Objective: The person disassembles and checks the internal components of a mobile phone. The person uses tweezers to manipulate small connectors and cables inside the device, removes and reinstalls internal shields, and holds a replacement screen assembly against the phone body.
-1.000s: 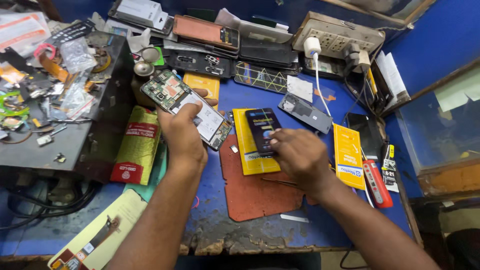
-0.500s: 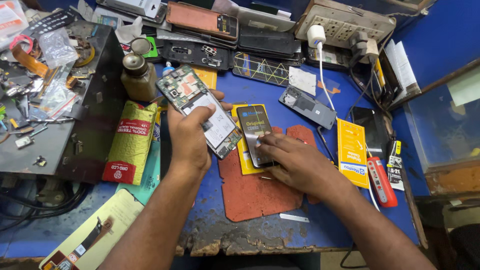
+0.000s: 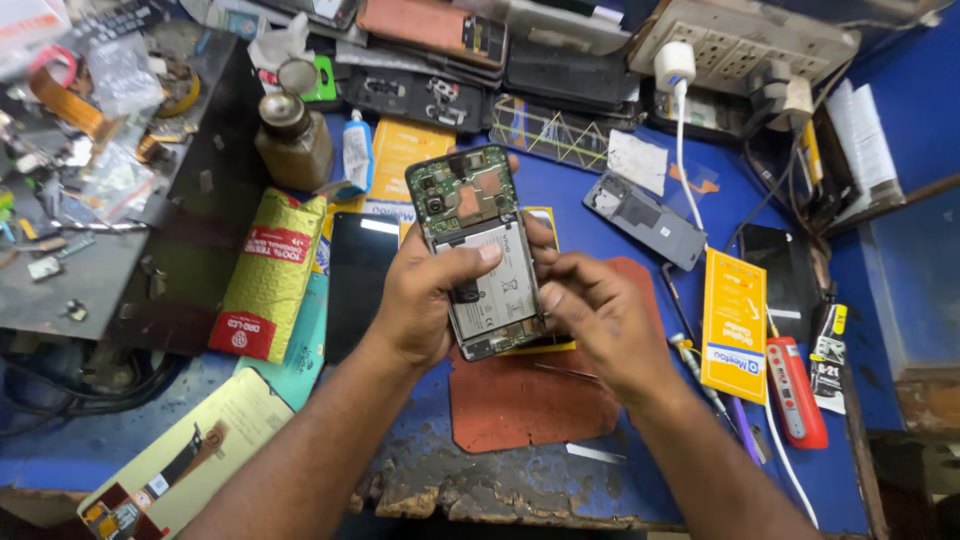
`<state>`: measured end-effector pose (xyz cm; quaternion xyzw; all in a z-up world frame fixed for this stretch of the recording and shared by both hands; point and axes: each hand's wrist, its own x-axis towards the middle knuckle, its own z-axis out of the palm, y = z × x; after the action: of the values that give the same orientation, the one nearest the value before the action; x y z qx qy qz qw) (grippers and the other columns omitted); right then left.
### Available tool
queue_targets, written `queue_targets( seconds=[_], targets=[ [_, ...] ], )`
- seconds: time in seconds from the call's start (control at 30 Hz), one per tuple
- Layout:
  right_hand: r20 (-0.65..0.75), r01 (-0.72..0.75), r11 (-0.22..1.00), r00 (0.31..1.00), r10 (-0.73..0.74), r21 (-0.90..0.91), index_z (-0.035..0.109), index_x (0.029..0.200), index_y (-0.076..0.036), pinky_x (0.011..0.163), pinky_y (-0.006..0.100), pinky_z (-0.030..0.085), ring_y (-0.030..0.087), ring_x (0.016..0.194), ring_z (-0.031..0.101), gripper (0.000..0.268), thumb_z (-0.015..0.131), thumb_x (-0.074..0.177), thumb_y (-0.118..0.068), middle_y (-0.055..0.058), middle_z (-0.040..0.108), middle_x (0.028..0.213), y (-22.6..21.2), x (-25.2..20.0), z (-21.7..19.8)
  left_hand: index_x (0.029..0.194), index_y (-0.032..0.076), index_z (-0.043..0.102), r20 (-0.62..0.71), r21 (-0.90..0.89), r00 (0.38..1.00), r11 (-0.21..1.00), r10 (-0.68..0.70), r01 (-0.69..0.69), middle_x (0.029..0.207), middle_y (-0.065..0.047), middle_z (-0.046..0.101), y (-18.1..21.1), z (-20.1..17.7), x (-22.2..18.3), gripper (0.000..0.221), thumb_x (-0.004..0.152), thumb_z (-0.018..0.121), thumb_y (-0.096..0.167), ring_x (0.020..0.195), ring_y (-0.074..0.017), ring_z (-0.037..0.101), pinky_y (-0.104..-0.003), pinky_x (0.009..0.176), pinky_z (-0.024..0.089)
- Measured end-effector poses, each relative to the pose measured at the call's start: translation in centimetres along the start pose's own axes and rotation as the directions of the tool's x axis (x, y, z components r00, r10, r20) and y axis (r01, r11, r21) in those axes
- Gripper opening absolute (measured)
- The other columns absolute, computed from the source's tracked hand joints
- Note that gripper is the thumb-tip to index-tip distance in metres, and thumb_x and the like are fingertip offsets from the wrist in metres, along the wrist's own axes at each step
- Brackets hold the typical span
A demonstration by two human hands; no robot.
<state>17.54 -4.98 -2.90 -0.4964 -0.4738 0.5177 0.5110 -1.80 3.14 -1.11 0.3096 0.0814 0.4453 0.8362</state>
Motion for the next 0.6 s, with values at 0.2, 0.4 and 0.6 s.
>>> queue_targets(
  seconds=[0.2, 0.4, 0.6],
  targets=[
    [0.136, -0.189, 0.927, 0.979, 0.152, 0.325, 0.053, 0.137, 0.005, 0.095, 0.037, 0.059, 0.019, 0.109, 0.069, 0.043, 0.064, 0.099, -0.012, 0.014, 0.068, 0.122, 1.3, -1.5, 0.2, 0.152, -0.003, 0.042, -0.001, 0.091, 0.999, 0.995, -0.046, 0.046, 0.125, -0.023, 0.067, -1.2, -0.2, 0.1, 0.066, 0.089, 0.060, 0.006, 0.114, -0.0315, 0.069, -0.048, 0.103, 0.058],
    [0.075, -0.103, 0.966, 0.993, 0.087, 0.239, 0.057, 0.131, 0.007, 0.098, 0.035, 0.056, 0.017, 0.110, 0.069, 0.035, 0.066, 0.100, -0.007, 0.015, 0.071, 0.119, 1.1, -1.9, 0.5, 0.148, 0.000, 0.042, 0.024, 0.126, 0.999, 0.992, -0.028, 0.025, 0.133, -0.020, 0.064, -1.2, 0.4, -0.1, 0.062, 0.090, 0.063, 0.009, 0.118, -0.0304, 0.069, -0.048, 0.104, 0.058],
    [0.067, -0.079, 0.980, 0.995, 0.068, 0.184, 0.058, 0.127, 0.006, 0.096, 0.034, 0.057, 0.017, 0.107, 0.070, 0.030, 0.064, 0.100, -0.004, 0.014, 0.073, 0.115, 1.5, -2.3, 0.5, 0.149, -0.004, 0.045, -0.004, 0.267, 1.000, 0.964, -0.008, 0.009, 0.134, -0.024, 0.068, -1.0, -0.2, 0.0, 0.056, 0.095, 0.060, 0.006, 0.123, -0.0287, 0.068, -0.045, 0.108, 0.058]
  ],
)
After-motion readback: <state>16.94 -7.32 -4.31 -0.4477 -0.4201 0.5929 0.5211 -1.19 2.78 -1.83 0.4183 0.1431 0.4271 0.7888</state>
